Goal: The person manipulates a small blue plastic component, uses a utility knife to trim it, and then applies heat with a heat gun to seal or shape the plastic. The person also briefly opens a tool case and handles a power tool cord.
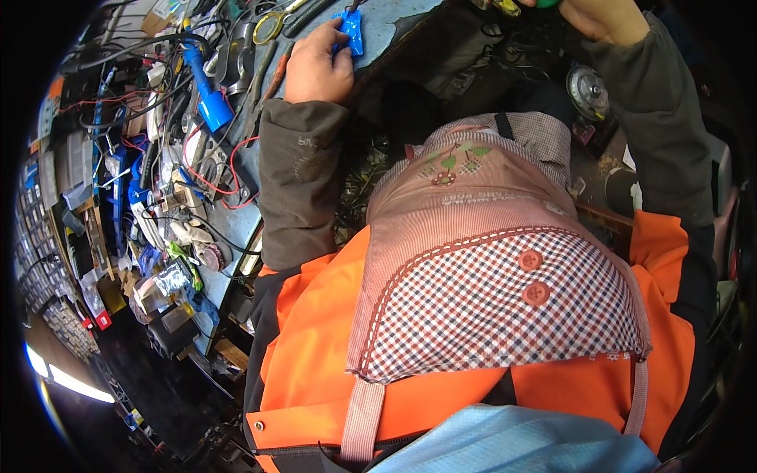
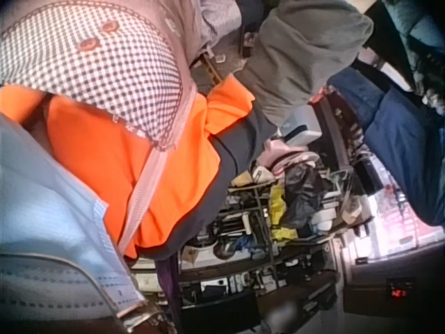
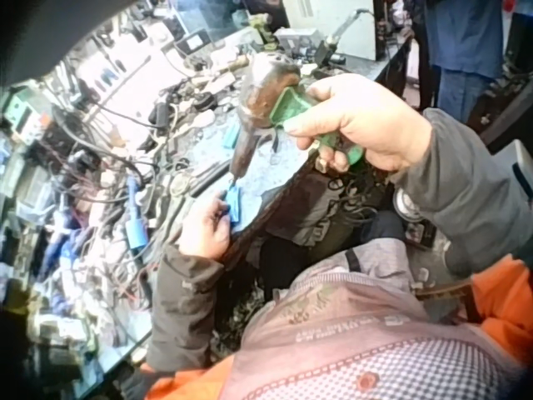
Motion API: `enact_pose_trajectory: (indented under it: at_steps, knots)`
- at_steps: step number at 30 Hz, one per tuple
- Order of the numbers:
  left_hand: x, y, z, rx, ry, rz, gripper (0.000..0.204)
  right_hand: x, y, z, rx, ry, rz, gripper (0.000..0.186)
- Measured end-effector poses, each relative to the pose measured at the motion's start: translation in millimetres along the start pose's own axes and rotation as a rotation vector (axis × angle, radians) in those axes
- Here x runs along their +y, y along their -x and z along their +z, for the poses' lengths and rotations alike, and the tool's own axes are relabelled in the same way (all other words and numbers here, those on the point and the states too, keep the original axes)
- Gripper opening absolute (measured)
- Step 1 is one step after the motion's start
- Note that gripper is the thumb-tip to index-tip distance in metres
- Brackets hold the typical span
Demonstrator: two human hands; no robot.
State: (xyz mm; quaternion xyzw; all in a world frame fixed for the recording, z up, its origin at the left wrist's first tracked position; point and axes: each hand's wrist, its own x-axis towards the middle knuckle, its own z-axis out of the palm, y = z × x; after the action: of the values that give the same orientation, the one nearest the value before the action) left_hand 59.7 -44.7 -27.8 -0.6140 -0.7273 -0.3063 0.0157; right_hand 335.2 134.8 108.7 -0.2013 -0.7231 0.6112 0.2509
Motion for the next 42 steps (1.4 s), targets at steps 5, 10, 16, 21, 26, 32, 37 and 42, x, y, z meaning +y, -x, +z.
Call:
enact_pose_trajectory:
  at_steps: [5, 10, 16, 21, 26, 32, 37, 42]
  knots:
    - [-3, -4, -2, -0.032, -0.069, 0.039, 0.024, -3, -3, 0, 0.013, -0.012, 0.047, 0.015]
    - [-4, -12, -7, -0.062, 0.027, 0.024, 0.022, -6, -6, 2, 0.018, 0.016, 0.1, 0.014]
    - [-2, -15, -8, -0.063, 0.031, -0.006, 0.021, -7, -4, 4, -0.004, 0.038, -0.017, 0.017]
    - [-1, -19, -6, -0.067, -0.037, -0.026, 0.024, -5, -10, 2, 0.025, 0.069, 0.019, 0.018]
    - [2, -19, -3, -0.047, -0.103, 0.0, 0.03, -6, -7, 1, -0.011, 0.035, -0.01, 0.019]
    - [-13, -16, 1, 0.009, -0.126, 0.103, 0.035, -5, -10, 0, -0.015, 0.027, -0.013, 0.019]
    - [-9, -19, 4, -0.006, -0.023, 0.065, 0.038, -7, -15, 1, 0.051, 0.057, 0.08, 0.018]
    - [-4, -19, 3, -0.013, -0.045, 0.058, 0.04, 13, -22, -15, 0.012, -0.018, 0.097, 0.017]
